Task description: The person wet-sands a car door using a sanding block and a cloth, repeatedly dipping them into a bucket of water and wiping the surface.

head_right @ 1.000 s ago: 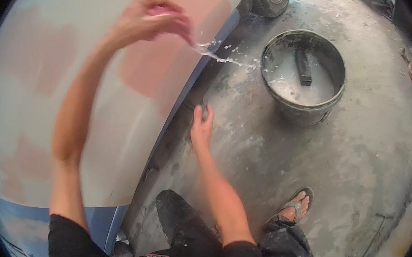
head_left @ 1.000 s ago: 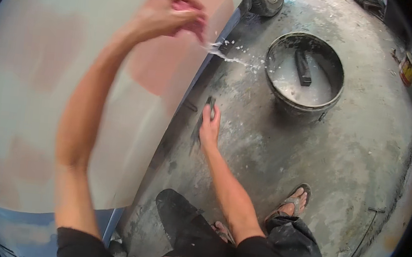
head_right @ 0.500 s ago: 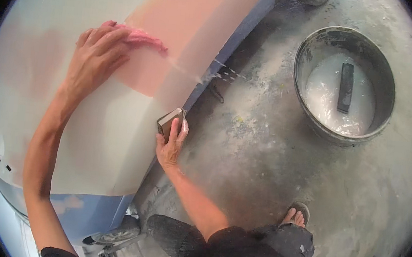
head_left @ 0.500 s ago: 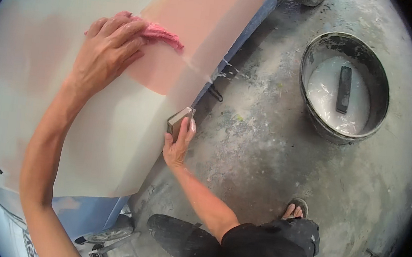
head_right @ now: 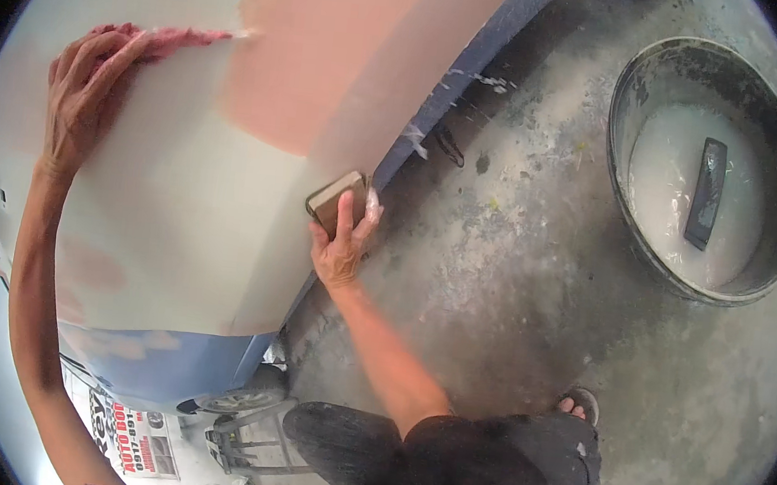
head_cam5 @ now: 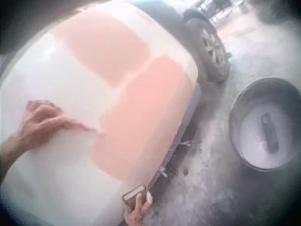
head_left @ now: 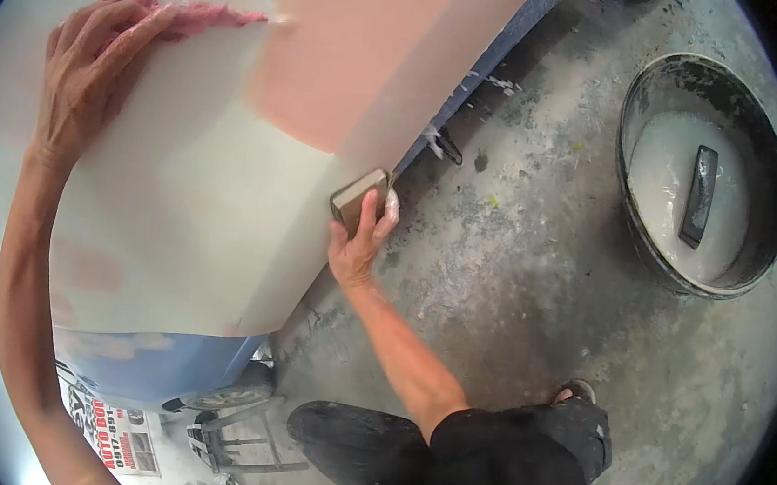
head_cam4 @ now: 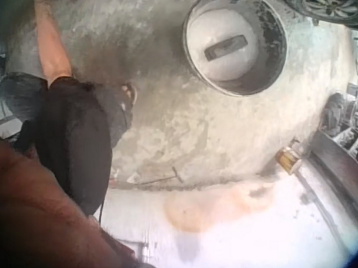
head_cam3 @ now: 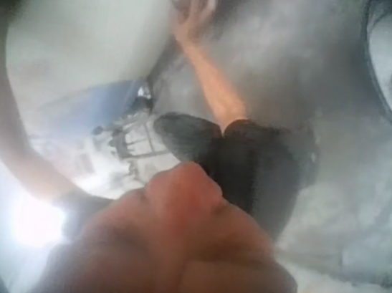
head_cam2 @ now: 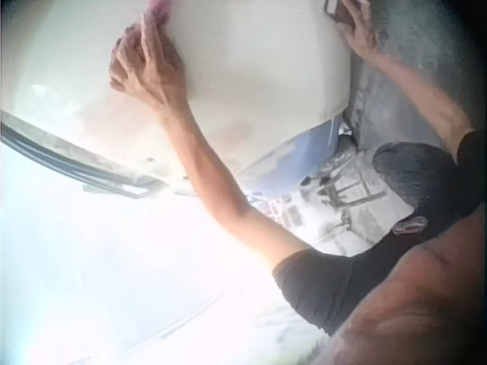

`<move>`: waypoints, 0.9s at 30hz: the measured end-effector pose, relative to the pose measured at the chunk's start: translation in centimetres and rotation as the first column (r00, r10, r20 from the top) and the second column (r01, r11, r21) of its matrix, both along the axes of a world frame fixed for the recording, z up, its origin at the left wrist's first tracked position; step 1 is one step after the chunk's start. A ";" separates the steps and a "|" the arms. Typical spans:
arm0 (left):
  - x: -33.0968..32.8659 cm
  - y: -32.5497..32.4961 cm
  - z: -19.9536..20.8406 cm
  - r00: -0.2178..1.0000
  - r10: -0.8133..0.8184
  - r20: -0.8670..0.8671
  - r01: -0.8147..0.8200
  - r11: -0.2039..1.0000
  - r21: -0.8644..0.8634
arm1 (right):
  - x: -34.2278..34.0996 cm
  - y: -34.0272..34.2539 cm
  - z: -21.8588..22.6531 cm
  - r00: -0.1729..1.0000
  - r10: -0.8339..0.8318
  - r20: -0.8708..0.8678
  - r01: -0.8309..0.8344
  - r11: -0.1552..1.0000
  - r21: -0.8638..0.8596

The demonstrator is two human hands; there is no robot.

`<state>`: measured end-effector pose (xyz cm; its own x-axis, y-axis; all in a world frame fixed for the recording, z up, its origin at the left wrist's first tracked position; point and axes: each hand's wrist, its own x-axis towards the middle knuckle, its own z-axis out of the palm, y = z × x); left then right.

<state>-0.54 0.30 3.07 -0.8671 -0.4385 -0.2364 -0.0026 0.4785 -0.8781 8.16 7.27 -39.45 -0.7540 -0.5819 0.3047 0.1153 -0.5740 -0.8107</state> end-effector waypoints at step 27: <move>1.1 -0.2 0.5 0.997 -0.061 0.048 0.064 0.996 -0.069 | -0.7 -3.8 -1.1 0.996 -0.063 -0.066 0.061 0.998 -0.031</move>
<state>0.53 0.08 3.56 -0.8822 -0.4008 -0.2474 0.0666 0.4138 -0.9079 7.44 3.45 -40.54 -0.7655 -0.5250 0.3720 0.0247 -0.6017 -0.7983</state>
